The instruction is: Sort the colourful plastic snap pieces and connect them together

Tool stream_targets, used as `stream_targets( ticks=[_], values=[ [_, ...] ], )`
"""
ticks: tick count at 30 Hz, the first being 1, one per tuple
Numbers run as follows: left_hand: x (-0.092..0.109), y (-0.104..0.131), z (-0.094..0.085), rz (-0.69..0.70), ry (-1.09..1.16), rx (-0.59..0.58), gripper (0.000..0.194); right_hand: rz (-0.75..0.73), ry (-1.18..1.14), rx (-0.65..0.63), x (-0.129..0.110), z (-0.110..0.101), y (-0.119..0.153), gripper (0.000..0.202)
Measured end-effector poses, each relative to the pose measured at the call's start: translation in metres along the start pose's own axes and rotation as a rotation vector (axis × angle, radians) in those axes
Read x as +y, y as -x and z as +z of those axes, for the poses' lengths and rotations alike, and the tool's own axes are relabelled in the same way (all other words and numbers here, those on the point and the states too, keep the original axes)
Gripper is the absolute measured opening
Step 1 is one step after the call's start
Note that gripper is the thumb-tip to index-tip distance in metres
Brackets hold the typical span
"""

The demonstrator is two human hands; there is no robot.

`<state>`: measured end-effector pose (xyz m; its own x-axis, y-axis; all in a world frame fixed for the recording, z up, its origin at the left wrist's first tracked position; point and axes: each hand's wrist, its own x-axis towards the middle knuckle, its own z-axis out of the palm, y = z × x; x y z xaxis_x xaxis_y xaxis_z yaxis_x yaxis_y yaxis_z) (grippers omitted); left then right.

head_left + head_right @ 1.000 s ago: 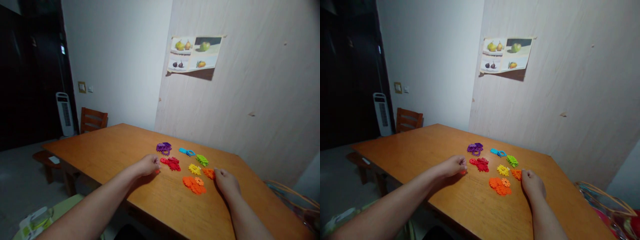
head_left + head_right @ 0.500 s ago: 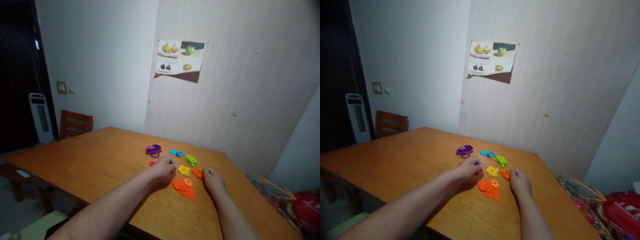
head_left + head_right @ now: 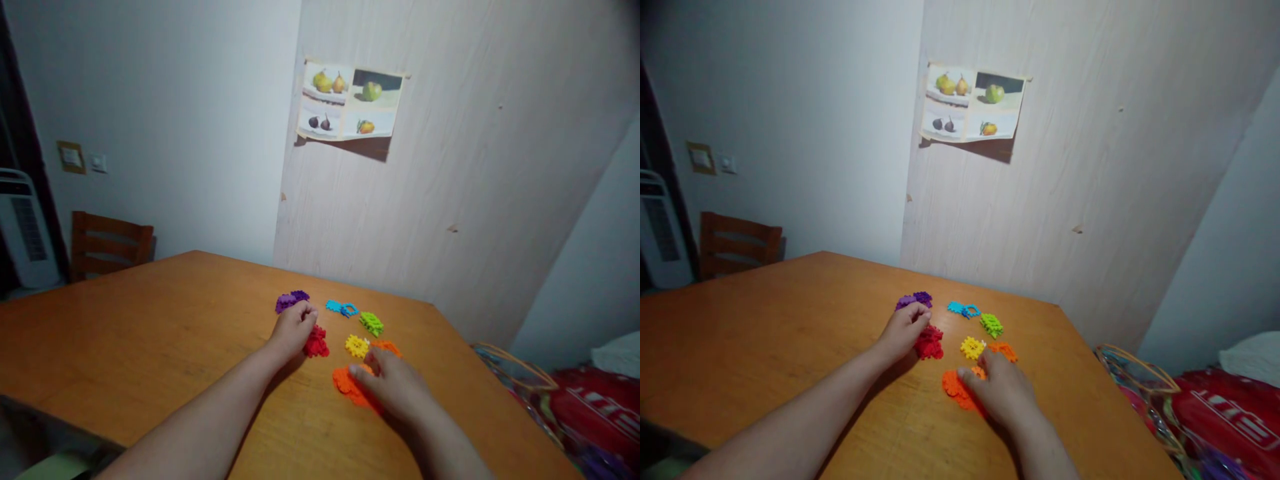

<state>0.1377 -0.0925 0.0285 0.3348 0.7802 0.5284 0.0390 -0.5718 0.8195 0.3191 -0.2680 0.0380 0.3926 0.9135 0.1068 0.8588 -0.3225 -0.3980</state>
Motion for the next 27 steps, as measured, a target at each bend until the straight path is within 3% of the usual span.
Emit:
stream_targets(
  ticks=[5,8,11,19,27],
  values=[
    [0.001,0.004,0.001,0.019,-0.083,-0.078,0.020,-0.054,0.096,-0.050,-0.021,0.001,0.010,0.040],
    [0.002,0.006,0.002,0.006,-0.101,-0.113,0.021,-0.111,0.028,-0.058,-0.022,0.005,0.010,0.036],
    [0.001,0.006,0.002,-0.014,-0.083,-0.077,0.020,-0.137,-0.025,-0.075,-0.018,0.006,0.010,0.034],
    [-0.007,-0.008,-0.006,-0.082,0.041,0.126,0.021,-0.142,-0.070,-0.071,-0.009,0.009,0.002,0.028],
    [-0.017,-0.031,-0.039,-0.393,0.381,0.535,0.027,-0.050,-0.195,-0.046,0.005,0.018,-0.004,0.032]
  ],
)
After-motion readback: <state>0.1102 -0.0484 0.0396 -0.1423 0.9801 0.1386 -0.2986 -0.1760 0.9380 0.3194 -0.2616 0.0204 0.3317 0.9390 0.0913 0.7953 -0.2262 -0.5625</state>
